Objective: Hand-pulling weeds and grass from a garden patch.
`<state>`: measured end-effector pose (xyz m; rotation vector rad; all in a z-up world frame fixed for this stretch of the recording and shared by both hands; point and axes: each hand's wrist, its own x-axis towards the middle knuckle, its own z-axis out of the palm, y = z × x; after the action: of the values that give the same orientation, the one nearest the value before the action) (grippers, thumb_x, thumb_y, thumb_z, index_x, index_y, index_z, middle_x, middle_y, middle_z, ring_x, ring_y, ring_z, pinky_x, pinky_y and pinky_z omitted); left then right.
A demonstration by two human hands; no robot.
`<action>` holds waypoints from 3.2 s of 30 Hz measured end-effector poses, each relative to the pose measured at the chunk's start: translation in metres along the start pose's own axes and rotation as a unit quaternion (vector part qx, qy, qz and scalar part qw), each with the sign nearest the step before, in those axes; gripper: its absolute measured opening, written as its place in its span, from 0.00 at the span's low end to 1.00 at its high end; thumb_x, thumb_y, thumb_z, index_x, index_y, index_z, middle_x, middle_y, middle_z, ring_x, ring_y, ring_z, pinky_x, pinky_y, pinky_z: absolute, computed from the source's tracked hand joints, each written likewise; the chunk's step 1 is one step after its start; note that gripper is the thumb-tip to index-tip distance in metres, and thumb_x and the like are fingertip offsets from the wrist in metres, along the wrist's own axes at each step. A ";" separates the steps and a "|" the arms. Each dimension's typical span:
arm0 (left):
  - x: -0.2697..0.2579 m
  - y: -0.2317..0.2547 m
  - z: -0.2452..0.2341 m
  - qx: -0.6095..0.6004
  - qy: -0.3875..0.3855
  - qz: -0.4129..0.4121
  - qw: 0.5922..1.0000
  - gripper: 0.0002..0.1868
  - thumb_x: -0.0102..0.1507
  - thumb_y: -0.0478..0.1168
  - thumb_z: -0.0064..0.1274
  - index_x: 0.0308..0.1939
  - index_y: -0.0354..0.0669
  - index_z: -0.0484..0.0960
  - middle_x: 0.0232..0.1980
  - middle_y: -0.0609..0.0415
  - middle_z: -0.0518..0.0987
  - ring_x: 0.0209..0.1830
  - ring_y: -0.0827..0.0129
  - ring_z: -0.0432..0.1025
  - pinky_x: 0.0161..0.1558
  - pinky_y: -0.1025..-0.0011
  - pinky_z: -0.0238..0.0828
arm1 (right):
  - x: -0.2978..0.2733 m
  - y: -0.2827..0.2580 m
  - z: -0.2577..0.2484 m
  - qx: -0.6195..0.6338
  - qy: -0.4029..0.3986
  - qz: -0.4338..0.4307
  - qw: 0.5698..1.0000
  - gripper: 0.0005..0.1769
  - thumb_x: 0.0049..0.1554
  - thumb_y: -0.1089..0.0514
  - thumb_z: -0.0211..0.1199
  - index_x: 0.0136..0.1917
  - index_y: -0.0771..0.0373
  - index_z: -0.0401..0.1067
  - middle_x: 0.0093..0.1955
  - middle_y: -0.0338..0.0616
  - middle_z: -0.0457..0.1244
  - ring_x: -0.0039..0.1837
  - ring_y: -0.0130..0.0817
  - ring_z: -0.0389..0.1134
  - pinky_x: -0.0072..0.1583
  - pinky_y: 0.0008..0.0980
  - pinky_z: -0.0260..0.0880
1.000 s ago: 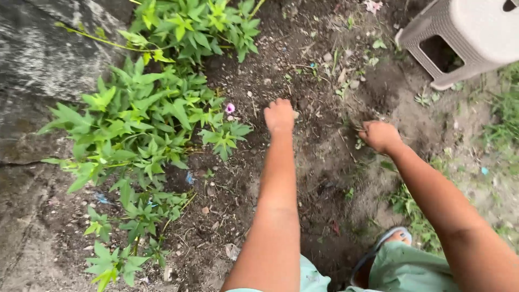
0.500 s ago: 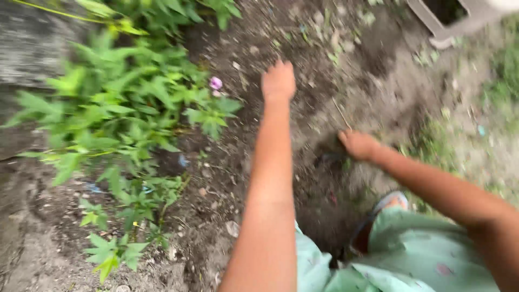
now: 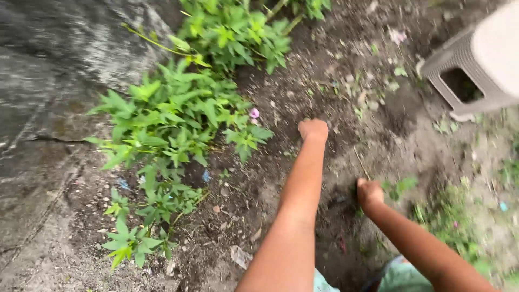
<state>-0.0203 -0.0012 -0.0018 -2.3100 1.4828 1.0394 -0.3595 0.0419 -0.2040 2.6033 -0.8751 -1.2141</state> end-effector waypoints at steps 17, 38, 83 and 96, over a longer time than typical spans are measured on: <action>-0.030 0.089 0.068 0.166 -0.019 0.163 0.972 0.12 0.68 0.36 0.43 0.44 0.45 0.85 0.44 0.56 0.84 0.51 0.59 0.78 0.58 0.53 0.66 | -0.059 0.072 -0.096 0.081 -0.094 -0.118 0.985 0.15 0.59 0.49 0.55 0.45 0.54 0.82 0.45 0.42 0.74 0.53 0.39 0.77 0.56 0.43 0.78; 0.003 0.074 0.055 0.157 -0.062 0.109 0.980 0.20 0.71 0.35 0.32 0.55 0.44 0.82 0.57 0.53 0.82 0.63 0.58 0.74 0.60 0.49 0.64 | -0.070 0.123 -0.164 0.246 -0.232 -0.081 0.938 0.23 0.58 0.44 0.55 0.54 0.61 0.81 0.55 0.55 0.73 0.62 0.49 0.74 0.64 0.47 0.74; 0.018 -0.014 -0.002 -0.121 0.290 0.074 0.946 0.16 0.65 0.29 0.43 0.49 0.50 0.82 0.56 0.54 0.76 0.60 0.62 0.72 0.55 0.64 0.71 | 0.160 0.133 -0.290 0.445 0.349 -0.020 0.824 0.32 0.53 0.53 0.78 0.68 0.64 0.73 0.63 0.58 0.66 0.70 0.55 0.64 0.72 0.50 0.62; 0.068 -0.039 -0.033 0.061 0.327 -0.008 0.943 0.12 0.63 0.38 0.58 0.50 0.52 0.79 0.54 0.59 0.72 0.60 0.69 0.68 0.61 0.66 0.62 | 0.207 0.186 -0.326 0.414 0.349 -0.138 0.829 0.03 0.61 0.61 0.67 0.50 0.57 0.78 0.48 0.48 0.69 0.56 0.49 0.72 0.61 0.47 0.71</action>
<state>0.0448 -0.0483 -0.0303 -2.7019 1.6604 0.1417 -0.0973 -0.2636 -0.0571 3.5043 -0.9990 0.2962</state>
